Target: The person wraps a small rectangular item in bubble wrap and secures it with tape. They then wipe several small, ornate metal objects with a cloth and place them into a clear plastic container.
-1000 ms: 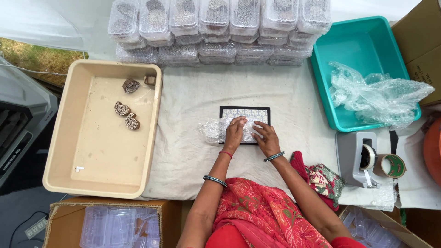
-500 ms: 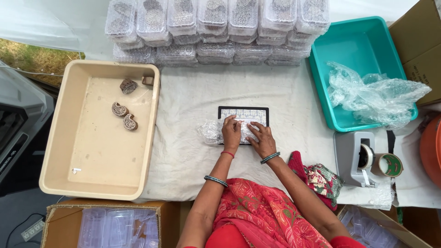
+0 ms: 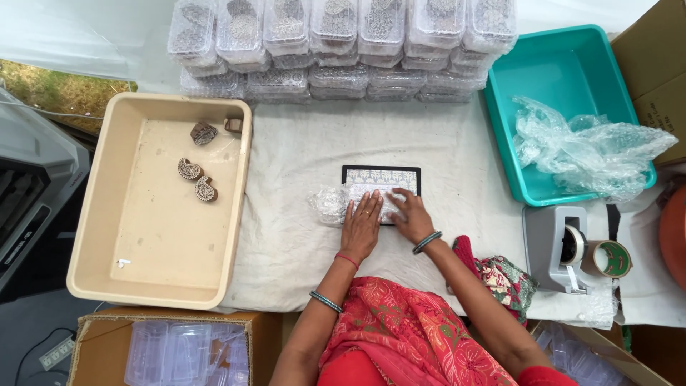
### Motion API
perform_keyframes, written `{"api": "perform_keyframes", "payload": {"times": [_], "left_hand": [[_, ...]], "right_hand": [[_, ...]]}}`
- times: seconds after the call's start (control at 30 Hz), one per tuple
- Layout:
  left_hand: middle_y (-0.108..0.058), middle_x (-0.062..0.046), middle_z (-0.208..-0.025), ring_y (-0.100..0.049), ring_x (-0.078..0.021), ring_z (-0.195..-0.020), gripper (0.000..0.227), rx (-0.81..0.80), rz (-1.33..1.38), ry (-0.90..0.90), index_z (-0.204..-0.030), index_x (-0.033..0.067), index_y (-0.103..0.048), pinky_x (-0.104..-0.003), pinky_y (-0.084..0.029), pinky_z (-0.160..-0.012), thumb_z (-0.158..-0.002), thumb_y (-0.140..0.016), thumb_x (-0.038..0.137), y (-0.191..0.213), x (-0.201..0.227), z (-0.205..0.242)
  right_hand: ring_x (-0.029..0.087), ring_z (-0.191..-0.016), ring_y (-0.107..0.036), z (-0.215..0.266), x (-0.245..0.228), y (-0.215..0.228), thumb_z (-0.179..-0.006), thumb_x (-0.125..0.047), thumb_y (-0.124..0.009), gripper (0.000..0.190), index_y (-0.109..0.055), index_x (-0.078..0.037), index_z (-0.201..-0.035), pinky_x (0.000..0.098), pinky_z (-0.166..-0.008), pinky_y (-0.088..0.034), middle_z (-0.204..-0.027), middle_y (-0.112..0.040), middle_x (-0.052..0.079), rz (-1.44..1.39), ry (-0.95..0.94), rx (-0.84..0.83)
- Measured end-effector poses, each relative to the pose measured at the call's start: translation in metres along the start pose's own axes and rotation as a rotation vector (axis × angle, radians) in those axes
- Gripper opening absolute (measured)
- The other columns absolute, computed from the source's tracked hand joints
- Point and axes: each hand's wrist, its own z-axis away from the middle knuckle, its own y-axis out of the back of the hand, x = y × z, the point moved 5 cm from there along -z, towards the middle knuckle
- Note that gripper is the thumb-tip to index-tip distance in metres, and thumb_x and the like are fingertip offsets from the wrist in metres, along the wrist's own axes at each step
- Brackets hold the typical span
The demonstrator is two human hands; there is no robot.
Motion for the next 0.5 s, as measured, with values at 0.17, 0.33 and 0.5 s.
{"api": "perform_keyframes", "payload": {"times": [0.17, 0.33, 0.5], "left_hand": [[-0.032, 0.003, -0.167, -0.025, -0.0175, -0.154, 0.051, -0.038, 0.058, 0.019, -0.156, 0.0166, -0.041, -0.048, -0.016, -0.125, -0.105, -0.043, 0.023, -0.002, -0.009, -0.003], [-0.035, 0.005, -0.166, -0.027, -0.0163, -0.154, 0.05, -0.009, 0.151, 0.011, -0.155, 0.0188, -0.046, -0.047, -0.017, -0.126, -0.105, -0.045, 0.02, -0.002, -0.012, -0.003], [-0.041, 0.005, -0.163, -0.032, -0.0166, -0.153, 0.047, 0.048, 0.19, 0.016, -0.149, 0.018, -0.054, -0.047, -0.019, -0.126, -0.102, -0.049, 0.015, 0.002, -0.01, -0.006]], "right_hand": [[0.019, -0.132, -0.052, 0.006, 0.041, 0.001, -0.102, -0.03, -0.058, 0.046, -0.057, -0.026, -0.148, 0.0361, -0.101, -0.055, -0.156, -0.047, -0.006, 0.053, 0.047, 0.082], [0.024, -0.152, -0.025, 0.013, 0.012, -0.023, -0.1, -0.046, -0.052, 0.065, -0.036, -0.021, -0.158, 0.051, -0.116, -0.031, -0.167, -0.025, -0.002, 0.463, 0.224, -0.08], [0.025, -0.158, -0.004, 0.024, -0.031, -0.015, -0.097, -0.062, -0.045, 0.086, -0.017, -0.015, -0.163, 0.0566, -0.12, -0.018, -0.172, -0.007, 0.003, 0.671, 0.023, -0.319]]}}
